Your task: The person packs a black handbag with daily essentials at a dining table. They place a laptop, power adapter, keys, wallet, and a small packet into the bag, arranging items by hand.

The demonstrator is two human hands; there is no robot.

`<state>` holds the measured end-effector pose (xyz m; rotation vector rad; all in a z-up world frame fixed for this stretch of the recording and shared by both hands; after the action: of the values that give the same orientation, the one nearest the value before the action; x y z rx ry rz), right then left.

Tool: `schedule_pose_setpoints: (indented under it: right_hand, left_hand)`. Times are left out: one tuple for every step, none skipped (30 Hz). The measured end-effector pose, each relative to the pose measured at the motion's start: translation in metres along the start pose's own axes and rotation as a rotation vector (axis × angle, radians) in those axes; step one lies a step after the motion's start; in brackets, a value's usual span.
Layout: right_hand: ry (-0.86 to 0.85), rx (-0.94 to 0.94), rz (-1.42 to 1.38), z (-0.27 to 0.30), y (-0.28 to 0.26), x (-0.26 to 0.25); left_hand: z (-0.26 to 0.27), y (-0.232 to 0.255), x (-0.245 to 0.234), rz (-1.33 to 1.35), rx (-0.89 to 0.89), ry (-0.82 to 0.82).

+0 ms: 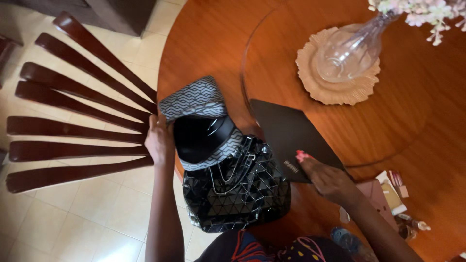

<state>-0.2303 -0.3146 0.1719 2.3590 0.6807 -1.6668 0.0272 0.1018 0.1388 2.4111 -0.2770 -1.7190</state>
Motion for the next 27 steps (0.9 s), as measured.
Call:
schedule_pose_setpoints:
  right_hand:
    - [0.004,-0.099,-0.002,0.003,-0.003,0.004]
    - [-0.033,-0.141,0.021,0.007,-0.004,0.009]
    - [-0.07,-0.183,0.044,0.012,-0.006,0.016]
    - [-0.105,-0.231,0.072,0.015,-0.005,0.025]
    - [-0.132,-0.238,0.022,0.021,-0.003,0.031]
    - [-0.158,-0.248,-0.03,0.027,0.0,0.037]
    - [-0.184,-0.258,-0.083,0.034,0.003,0.044]
    - [-0.18,-0.253,-0.065,0.04,0.009,0.05]
    - [-0.176,-0.247,-0.047,0.046,0.015,0.056]
    - [-0.175,-0.243,-0.032,0.055,0.021,0.06]
    - [-0.18,-0.244,-0.035,0.063,0.028,0.064]
    - [-0.182,-0.243,-0.038,0.07,0.034,0.067]
    - [-0.184,-0.242,-0.042,0.076,0.038,0.072]
    - [-0.253,-0.225,-0.054,0.082,0.044,0.079]
    - [-0.322,-0.206,-0.065,0.087,0.049,0.085]
    - [-0.392,-0.191,-0.076,0.09,0.055,0.092]
    - [-0.404,-0.167,-0.046,0.088,0.061,0.1]
    - [-0.419,-0.144,-0.02,0.086,0.063,0.11]
    - [-0.434,-0.121,0.005,0.086,0.065,0.116]
    - [-0.493,-0.12,0.041,0.086,0.069,0.124]
    - [-0.553,-0.119,0.078,0.086,0.073,0.131]
    - [-0.61,-0.118,0.115,0.086,0.078,0.137]
    - [-0.561,-0.118,0.068,0.084,0.081,0.139]
    - [-0.509,-0.115,0.02,0.083,0.084,0.141]
    - [-0.457,-0.111,-0.027,0.084,0.085,0.142]
    - [-0.431,-0.135,-0.011,0.087,0.087,0.141]
    - [-0.405,-0.158,0.006,0.09,0.089,0.14]
  left_hand:
    - [0.0,0.001,-0.002,-0.009,0.009,0.015]
    - [0.001,0.0,-0.005,-0.021,0.017,0.027]
    - [0.004,0.0,-0.008,-0.032,0.025,0.04]
    - [0.005,0.0,-0.007,-0.038,0.019,0.033]
    - [0.006,0.001,-0.007,-0.044,0.013,0.025]
    - [0.007,0.001,-0.007,-0.051,0.005,0.017]
    - [0.007,0.003,-0.008,-0.046,0.015,0.025]
    - [0.007,0.004,-0.008,-0.043,0.025,0.033]
    - [0.006,0.005,-0.009,-0.04,0.035,0.041]
    - [0.008,0.005,-0.009,-0.046,0.028,0.033]
    - [0.009,0.006,-0.009,-0.051,0.021,0.024]
    - [0.008,0.006,-0.011,-0.059,0.018,0.016]
    - [0.01,0.006,-0.013,-0.05,0.006,0.006]
    - [0.008,0.008,-0.013,-0.035,-0.003,0.0]
    - [0.007,0.01,-0.014,-0.02,-0.012,-0.006]
    - [0.006,0.013,-0.016,-0.005,0.016,0.005]
    - [0.005,0.015,-0.019,0.009,0.044,0.016]
    - [0.007,0.016,-0.022,0.021,0.07,0.022]
    - [0.008,0.017,-0.023,0.004,0.062,0.005]
    - [0.007,0.017,-0.023,-0.014,0.054,-0.009]
    - [0.008,0.018,-0.023,-0.031,0.046,-0.024]
    - [0.008,0.018,-0.025,-0.03,0.061,-0.024]
    - [0.008,0.018,-0.028,-0.028,0.077,-0.023]
    - [0.009,0.018,-0.031,-0.027,0.097,-0.023]
    - [0.01,0.018,-0.034,-0.019,0.104,-0.027]
    - [0.01,0.018,-0.036,-0.009,0.113,-0.03]
    - [0.01,0.019,-0.039,0.001,0.122,-0.032]
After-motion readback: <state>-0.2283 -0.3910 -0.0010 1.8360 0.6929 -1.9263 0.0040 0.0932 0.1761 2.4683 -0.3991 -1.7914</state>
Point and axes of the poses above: each hand's wrist, its own z-axis away from the middle knuckle, its own x-axis out of the palm, y = z × x, the point moved 4 cm from there along -z, towards the middle knuckle, and after that the axes turned 9 degrees about y, right-handed, at the moved point
